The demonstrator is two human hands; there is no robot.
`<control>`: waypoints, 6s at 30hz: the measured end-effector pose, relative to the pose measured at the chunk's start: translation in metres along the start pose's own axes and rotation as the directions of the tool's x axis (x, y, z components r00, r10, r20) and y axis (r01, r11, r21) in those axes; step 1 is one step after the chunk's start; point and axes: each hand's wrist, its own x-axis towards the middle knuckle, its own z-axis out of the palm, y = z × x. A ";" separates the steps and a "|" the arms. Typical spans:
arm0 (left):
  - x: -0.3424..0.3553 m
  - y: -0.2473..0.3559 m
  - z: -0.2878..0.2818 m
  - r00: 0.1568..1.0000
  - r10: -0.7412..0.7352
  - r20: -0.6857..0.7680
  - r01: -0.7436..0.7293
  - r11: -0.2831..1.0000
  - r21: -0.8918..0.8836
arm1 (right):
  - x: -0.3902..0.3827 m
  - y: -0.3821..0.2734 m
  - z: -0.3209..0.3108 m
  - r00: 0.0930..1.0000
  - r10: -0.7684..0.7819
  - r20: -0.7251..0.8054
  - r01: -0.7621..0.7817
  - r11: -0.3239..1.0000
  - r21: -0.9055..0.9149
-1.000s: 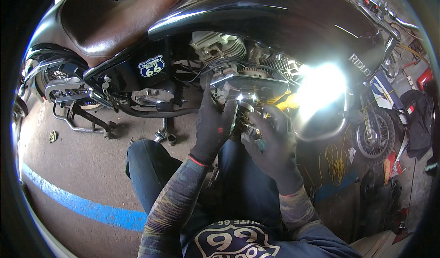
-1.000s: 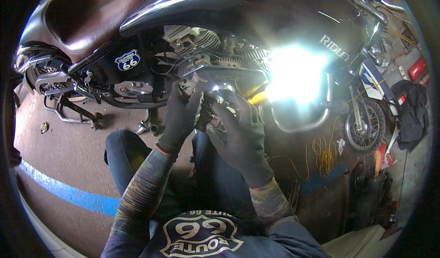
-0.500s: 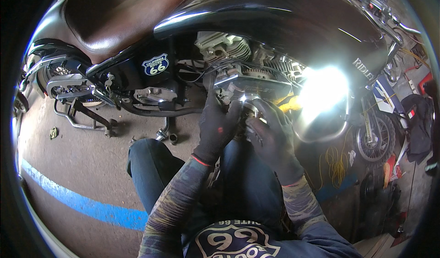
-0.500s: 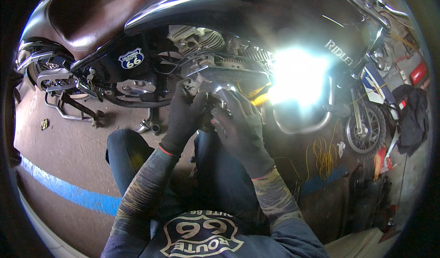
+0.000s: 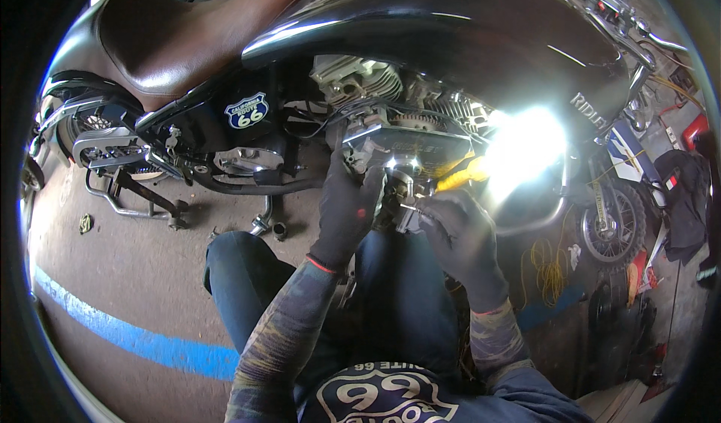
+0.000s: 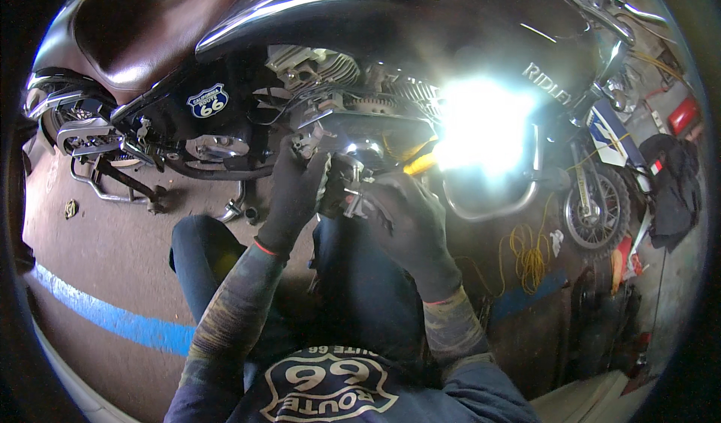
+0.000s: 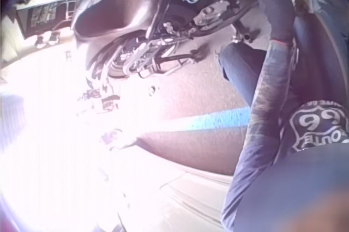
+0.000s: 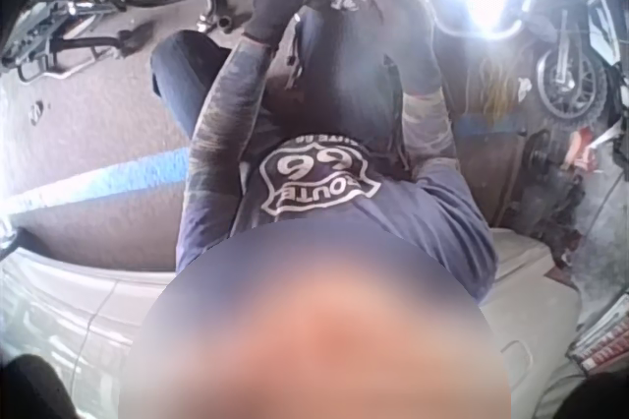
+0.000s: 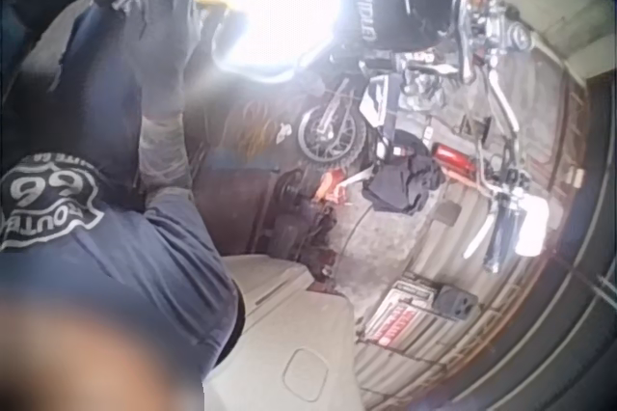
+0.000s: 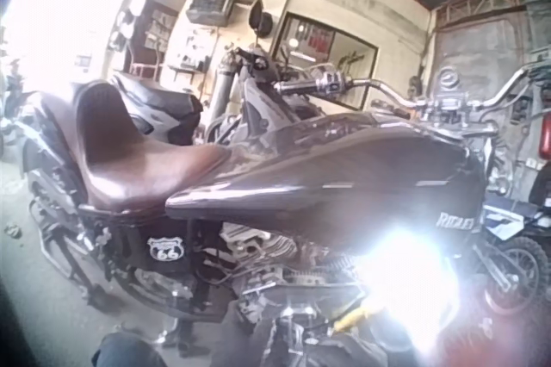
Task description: The person sits on the floor and works on a motorcycle carburetor, using a flashlight to illuminate the engine area. They manipulate the carburetor with gloved hands, adjusting and inspecting its components.
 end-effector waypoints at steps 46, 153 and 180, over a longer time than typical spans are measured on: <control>0.005 -0.049 0.000 0.998 -0.055 -0.027 0.048 0.979 -0.198 | -0.004 0.024 0.056 0.578 0.816 -0.007 -0.176 0.133 0.975; -0.051 -0.028 -0.025 0.958 0.154 0.241 -0.213 0.946 0.243 | -0.021 0.032 0.012 0.605 0.726 0.326 0.119 -0.487 0.865; -0.053 -0.026 -0.021 0.977 -0.048 0.210 0.065 0.995 -0.073 | -0.022 0.020 0.018 0.649 0.751 -0.118 -0.176 0.299 0.938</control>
